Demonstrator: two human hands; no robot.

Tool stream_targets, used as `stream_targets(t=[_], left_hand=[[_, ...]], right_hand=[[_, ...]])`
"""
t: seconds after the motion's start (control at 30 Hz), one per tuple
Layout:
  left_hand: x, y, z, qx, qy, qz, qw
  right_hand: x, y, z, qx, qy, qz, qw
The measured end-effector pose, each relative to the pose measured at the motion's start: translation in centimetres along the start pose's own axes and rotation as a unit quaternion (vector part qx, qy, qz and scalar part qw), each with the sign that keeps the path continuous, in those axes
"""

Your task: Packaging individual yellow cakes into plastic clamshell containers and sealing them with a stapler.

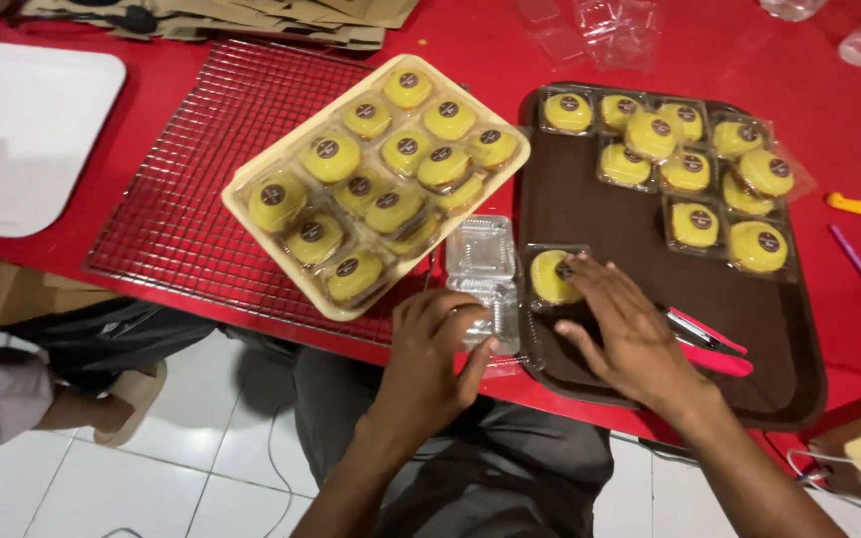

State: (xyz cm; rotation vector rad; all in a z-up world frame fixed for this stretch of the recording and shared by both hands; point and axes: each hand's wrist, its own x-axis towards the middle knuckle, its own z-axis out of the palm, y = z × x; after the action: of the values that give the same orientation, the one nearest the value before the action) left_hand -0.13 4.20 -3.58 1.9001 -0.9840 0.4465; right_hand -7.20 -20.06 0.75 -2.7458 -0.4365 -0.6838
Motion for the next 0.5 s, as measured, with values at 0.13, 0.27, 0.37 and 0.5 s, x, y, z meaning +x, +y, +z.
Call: stream_targets(t=[0.13,0.27,0.37,0.5], left_hand=[[-0.1,0.1,-0.1,0.01,-0.013,-0.003,1.0],[-0.2,0.3,0.1,0.013,-0.013,-0.001,1.0],[-0.3,0.1,-0.1,0.016,-0.014,0.002,1.0],[1.6,1.4,0.2,0.034,-0.077,0.017,0.996]], right_hand=[[-0.3,-0.9,0.0,0.029,-0.04,-0.023,0.999],[-0.3,-0.1,0.1,-0.013,-0.02,-0.001,1.0],[-0.5,0.0,-0.1,-0.029,-0.016,0.003,0.999],[-1.0,2.4,0.2,0.006,0.051,0.026,0.998]])
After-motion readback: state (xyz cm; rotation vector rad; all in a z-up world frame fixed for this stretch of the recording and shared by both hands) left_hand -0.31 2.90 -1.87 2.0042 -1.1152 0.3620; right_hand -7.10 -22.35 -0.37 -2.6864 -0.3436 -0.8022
